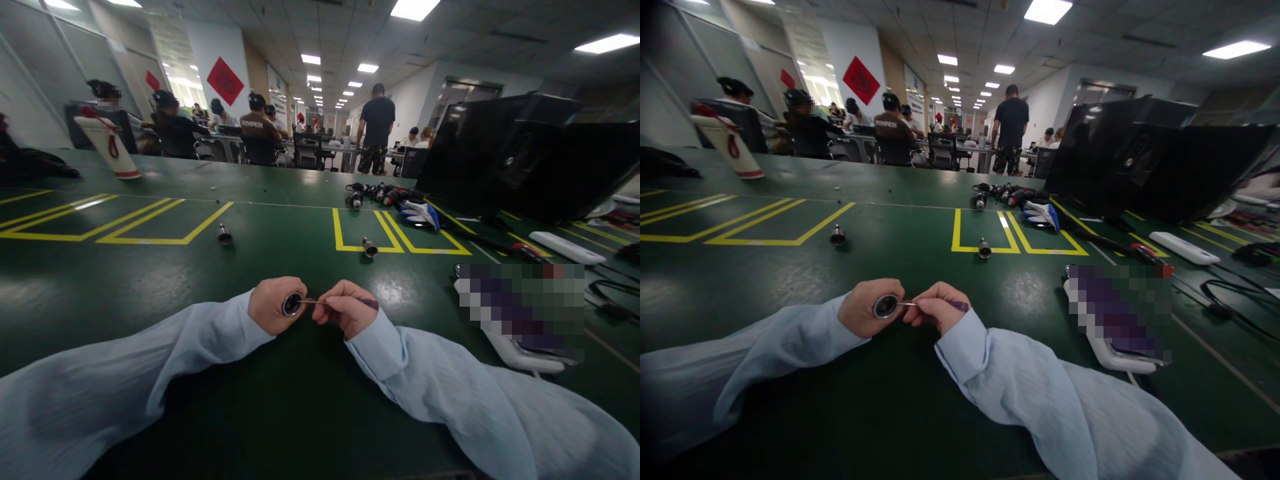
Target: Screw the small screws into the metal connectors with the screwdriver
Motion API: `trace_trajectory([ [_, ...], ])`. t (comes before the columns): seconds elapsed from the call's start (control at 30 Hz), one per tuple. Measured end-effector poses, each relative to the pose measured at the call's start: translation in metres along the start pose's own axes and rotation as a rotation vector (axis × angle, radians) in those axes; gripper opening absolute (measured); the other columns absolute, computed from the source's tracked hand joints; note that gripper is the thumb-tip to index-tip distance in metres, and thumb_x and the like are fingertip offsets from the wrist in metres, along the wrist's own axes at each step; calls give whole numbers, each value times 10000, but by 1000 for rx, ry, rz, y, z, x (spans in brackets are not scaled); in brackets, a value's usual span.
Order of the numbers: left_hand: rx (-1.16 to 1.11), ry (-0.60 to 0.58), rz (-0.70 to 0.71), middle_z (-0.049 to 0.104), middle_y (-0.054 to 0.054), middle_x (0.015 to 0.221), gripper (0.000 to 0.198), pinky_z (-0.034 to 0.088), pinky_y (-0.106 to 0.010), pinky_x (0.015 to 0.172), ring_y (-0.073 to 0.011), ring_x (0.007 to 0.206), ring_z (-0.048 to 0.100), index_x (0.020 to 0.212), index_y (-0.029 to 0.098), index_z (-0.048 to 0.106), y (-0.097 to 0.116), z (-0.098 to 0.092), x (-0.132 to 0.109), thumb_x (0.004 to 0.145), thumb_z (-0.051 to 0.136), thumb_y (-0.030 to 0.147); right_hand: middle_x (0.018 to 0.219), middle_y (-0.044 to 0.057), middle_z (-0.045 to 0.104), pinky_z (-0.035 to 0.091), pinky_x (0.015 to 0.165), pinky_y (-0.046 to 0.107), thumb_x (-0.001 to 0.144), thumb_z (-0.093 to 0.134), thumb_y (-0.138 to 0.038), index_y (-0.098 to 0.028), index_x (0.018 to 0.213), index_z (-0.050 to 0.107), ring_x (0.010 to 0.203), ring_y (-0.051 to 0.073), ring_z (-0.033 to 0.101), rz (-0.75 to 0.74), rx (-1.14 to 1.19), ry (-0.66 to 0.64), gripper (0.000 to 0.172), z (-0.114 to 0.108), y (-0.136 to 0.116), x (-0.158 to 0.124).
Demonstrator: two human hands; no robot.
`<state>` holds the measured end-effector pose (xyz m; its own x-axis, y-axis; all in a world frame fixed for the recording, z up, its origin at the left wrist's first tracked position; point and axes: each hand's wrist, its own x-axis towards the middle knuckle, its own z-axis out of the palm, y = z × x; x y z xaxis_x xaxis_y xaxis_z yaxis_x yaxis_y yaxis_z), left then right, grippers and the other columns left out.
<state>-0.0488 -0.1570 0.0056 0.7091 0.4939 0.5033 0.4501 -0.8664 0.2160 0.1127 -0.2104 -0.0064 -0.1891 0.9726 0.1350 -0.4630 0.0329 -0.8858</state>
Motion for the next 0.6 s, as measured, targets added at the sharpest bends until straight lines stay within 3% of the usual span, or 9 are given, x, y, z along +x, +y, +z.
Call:
trace_trajectory([
  [0.13, 147, -48, 21, 508, 14, 562, 135, 335, -210, 461, -104, 505, 477, 651, 172, 474, -1, 2, 0, 754, 429, 247, 513, -19, 611, 428, 489, 216, 621, 538, -127, -157, 587, 560, 479, 90, 536, -75, -279, 105, 51, 6, 0, -5],
  [0.4, -50, 17, 25, 486, 15, 557, 127, 363, -194, 482, -84, 494, 455, 616, 166, 446, 1, -2, 0, 738, 445, 203, 560, 16, 651, 443, 492, 247, 604, 574, -193, -151, 619, 563, 477, 113, 570, 98, 132, -76, 46, -4, 3, 5],
  [0.5, -50, 4, 7, 483, 18, 554, 113, 364, -189, 484, -83, 497, 460, 620, 167, 446, 2, -1, 0, 731, 448, 185, 579, 7, 650, 442, 507, 240, 627, 570, -196, -154, 636, 554, 489, 105, 570, 67, 118, -89, 46, -4, 1, 3],
  [0.6, 46, -25, 10, 495, 18, 565, 93, 357, -197, 481, -91, 505, 470, 645, 170, 463, 0, 1, 1, 731, 450, 201, 541, -8, 629, 432, 493, 227, 639, 548, -162, -156, 609, 545, 482, 96, 554, -6, -54, 9, 31, 1, -1, -2],
])
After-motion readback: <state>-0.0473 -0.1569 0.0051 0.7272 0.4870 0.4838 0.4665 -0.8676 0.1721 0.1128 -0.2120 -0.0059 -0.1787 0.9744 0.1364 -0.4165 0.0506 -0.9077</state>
